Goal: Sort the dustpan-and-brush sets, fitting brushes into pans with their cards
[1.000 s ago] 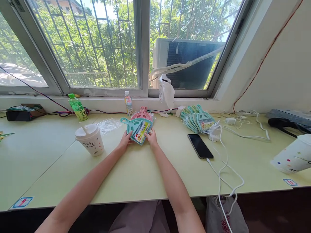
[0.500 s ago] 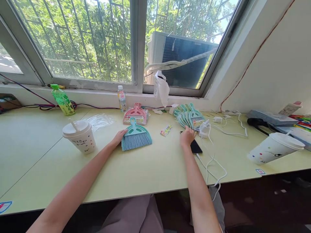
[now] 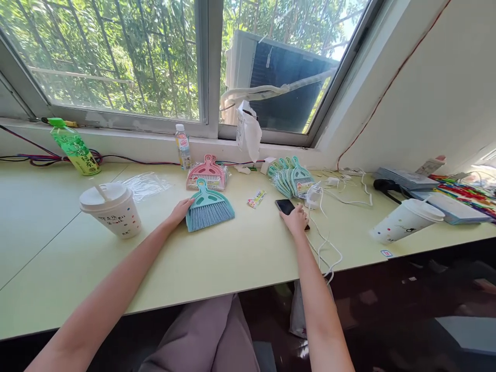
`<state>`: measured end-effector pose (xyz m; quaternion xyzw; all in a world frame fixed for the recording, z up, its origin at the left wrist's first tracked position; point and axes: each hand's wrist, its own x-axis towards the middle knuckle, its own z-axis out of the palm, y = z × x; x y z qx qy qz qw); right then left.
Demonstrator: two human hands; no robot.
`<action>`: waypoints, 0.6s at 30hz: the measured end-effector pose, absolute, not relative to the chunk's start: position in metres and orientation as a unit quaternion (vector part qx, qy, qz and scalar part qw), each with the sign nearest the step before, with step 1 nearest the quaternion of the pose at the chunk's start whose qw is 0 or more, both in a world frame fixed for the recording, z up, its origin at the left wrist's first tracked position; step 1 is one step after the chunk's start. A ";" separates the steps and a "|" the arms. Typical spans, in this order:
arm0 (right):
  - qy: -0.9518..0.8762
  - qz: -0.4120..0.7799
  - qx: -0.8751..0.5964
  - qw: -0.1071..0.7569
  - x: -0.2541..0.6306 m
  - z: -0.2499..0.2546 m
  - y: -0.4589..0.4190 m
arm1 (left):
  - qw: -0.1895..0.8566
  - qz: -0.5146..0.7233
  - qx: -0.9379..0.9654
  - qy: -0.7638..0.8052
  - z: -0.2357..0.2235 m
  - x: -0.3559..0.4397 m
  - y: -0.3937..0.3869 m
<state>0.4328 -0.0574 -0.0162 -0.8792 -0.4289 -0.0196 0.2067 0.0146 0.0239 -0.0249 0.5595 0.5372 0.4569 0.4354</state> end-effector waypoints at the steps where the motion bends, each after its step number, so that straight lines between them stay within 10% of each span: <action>1: -0.427 -0.016 -0.877 0.219 0.432 -0.016 -0.055 | 0.434 0.456 0.562 0.537 -0.024 0.015 0.023; 18: -0.547 0.011 -0.817 0.181 0.351 0.001 -0.180 | 0.399 0.413 0.592 0.565 -0.022 0.018 0.023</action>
